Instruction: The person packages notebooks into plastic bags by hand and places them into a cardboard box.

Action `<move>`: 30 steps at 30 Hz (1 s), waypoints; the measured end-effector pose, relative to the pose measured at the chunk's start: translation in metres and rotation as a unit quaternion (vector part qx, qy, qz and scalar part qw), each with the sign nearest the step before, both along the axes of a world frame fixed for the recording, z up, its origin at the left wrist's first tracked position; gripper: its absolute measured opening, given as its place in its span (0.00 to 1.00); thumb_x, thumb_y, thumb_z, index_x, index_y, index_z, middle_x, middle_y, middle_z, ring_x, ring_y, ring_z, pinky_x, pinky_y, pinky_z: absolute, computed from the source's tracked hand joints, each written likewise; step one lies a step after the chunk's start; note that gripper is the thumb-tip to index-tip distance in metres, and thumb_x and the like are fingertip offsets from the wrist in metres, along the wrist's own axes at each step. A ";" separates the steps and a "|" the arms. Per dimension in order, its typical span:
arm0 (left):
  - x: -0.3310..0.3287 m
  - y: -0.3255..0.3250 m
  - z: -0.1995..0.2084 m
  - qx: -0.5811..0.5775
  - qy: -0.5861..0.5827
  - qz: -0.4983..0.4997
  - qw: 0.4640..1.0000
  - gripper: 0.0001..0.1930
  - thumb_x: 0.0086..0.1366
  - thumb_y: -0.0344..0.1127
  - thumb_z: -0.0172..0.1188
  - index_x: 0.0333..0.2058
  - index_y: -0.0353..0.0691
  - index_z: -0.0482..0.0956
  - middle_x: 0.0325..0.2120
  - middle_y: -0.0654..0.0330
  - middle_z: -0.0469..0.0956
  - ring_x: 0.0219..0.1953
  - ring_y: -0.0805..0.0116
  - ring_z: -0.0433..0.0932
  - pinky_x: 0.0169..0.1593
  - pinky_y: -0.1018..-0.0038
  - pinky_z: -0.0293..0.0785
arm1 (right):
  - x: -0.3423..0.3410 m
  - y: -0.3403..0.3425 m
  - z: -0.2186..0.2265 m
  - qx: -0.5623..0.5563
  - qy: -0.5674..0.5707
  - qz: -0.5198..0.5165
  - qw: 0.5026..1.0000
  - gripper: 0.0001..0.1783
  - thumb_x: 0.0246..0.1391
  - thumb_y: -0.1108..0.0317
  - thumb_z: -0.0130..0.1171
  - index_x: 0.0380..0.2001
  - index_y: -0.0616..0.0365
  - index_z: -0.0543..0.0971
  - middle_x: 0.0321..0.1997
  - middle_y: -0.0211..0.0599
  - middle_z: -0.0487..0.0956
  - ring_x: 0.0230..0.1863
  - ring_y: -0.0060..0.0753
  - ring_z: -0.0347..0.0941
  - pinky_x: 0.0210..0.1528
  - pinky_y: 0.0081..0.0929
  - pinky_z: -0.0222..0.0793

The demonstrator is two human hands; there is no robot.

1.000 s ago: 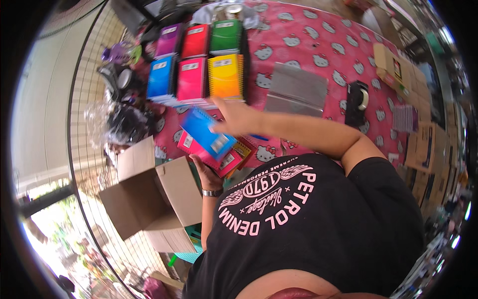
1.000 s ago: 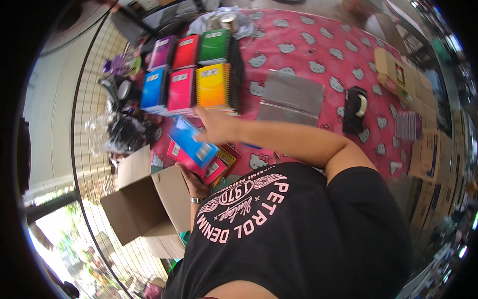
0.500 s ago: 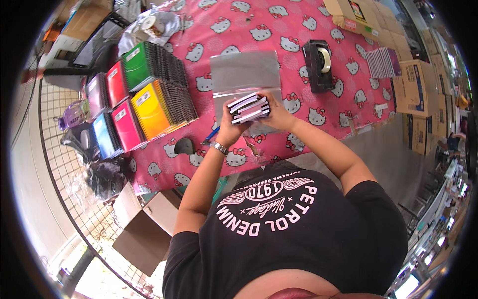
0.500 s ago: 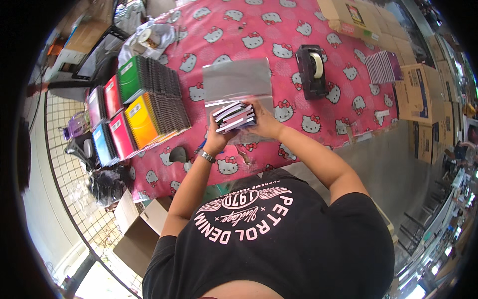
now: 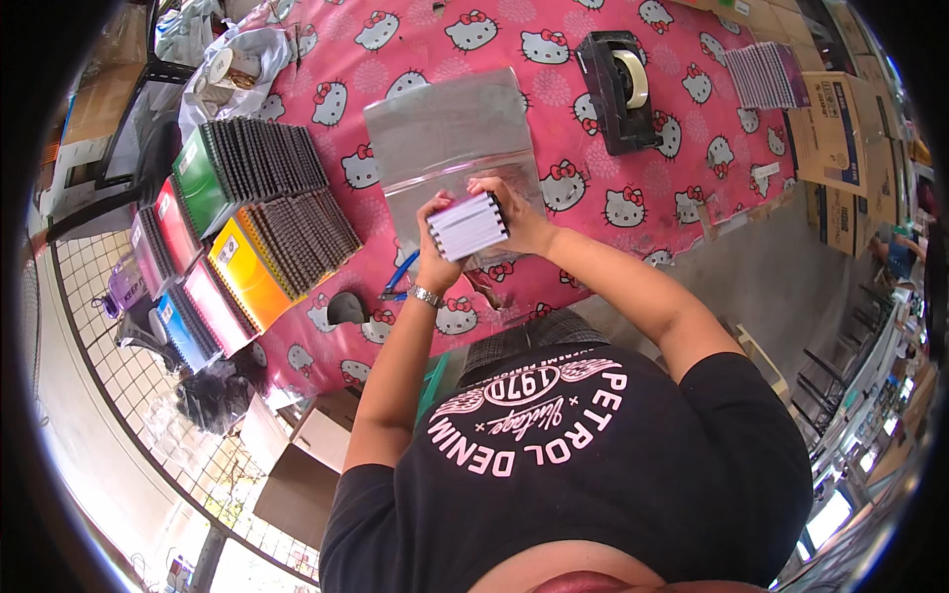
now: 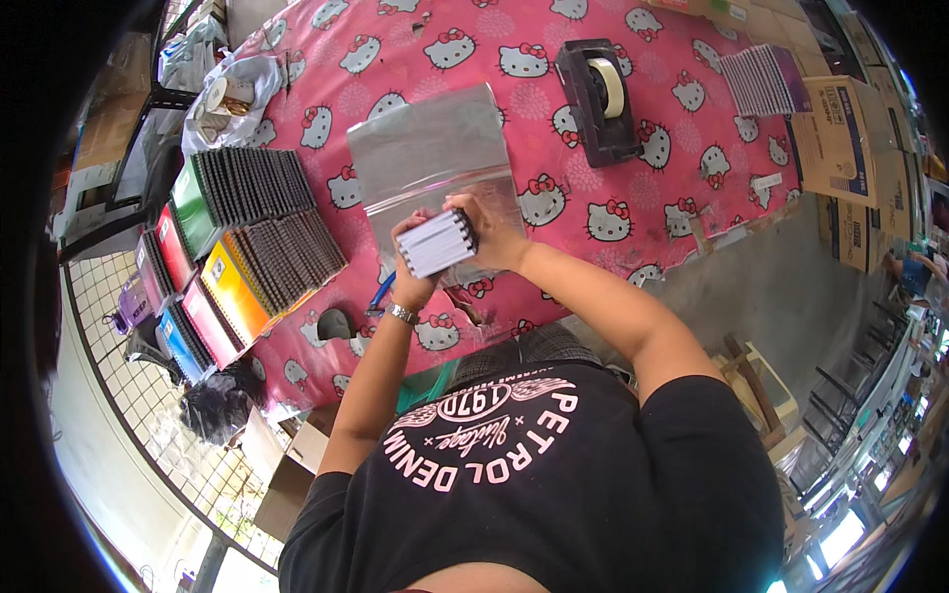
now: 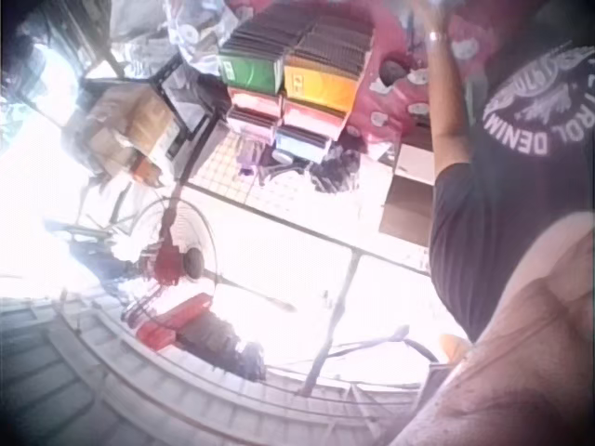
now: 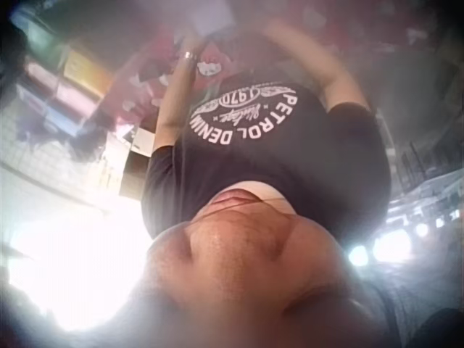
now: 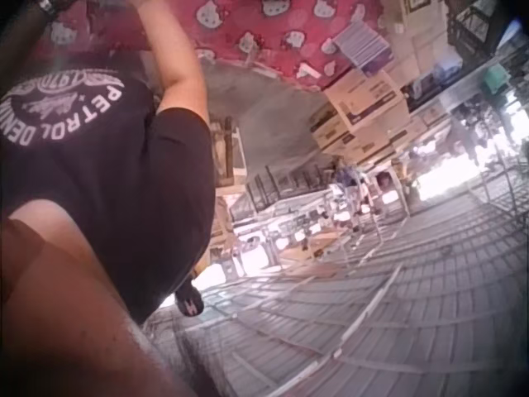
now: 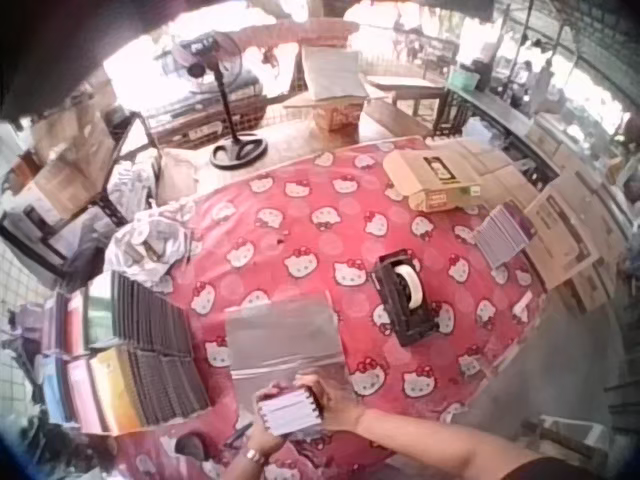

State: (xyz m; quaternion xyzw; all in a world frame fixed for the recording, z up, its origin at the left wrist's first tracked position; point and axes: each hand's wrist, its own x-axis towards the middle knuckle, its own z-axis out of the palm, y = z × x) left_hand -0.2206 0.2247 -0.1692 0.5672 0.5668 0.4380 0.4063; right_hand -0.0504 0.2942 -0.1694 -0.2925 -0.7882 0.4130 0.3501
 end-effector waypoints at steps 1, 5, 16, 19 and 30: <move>-0.002 0.004 0.003 0.026 0.178 -0.026 0.983 0.40 0.40 0.28 0.73 0.51 0.40 0.59 0.46 0.55 0.65 0.58 0.54 0.65 0.62 0.67 0.60 | 0.000 0.000 -0.001 -0.041 0.022 -0.001 0.999 0.40 0.35 0.67 0.71 0.52 0.56 0.59 0.49 0.45 0.66 0.59 0.51 0.64 0.60 0.38 0.62; -0.002 0.003 -0.008 -0.010 -0.020 -0.008 1.000 0.37 0.40 0.28 0.73 0.49 0.40 0.61 0.45 0.56 0.65 0.55 0.57 0.66 0.61 0.66 0.62 | 0.018 0.012 0.007 -0.109 -0.092 0.076 0.987 0.41 0.37 0.62 0.70 0.53 0.59 0.60 0.55 0.49 0.68 0.62 0.51 0.62 0.61 0.41 0.61; -0.032 0.021 0.000 -0.078 0.013 -0.089 0.993 0.38 0.41 0.24 0.72 0.53 0.40 0.65 0.49 0.57 0.68 0.53 0.61 0.69 0.57 0.67 0.67 | -0.001 0.023 0.124 0.074 -0.332 0.063 0.938 0.40 0.34 0.64 0.71 0.54 0.62 0.69 0.48 0.45 0.74 0.49 0.45 0.72 0.53 0.34 0.68; -0.051 0.046 0.037 -0.222 -0.204 -0.055 0.952 0.39 0.42 0.19 0.70 0.56 0.37 0.65 0.51 0.57 0.71 0.54 0.64 0.70 0.58 0.68 0.67 | 0.015 0.039 0.117 -0.187 -0.209 -0.061 0.958 0.34 0.41 0.63 0.70 0.52 0.64 0.71 0.44 0.42 0.76 0.46 0.37 0.74 0.50 0.30 0.69; -0.056 0.091 0.016 -0.330 -0.175 0.141 0.917 0.21 0.57 0.30 0.56 0.49 0.29 0.70 0.42 0.56 0.75 0.45 0.67 0.73 0.50 0.73 0.68 | -0.010 0.040 0.022 -0.569 0.048 -0.199 0.796 0.29 0.47 0.53 0.68 0.44 0.67 0.76 0.40 0.36 0.79 0.39 0.25 0.74 0.40 0.25 0.68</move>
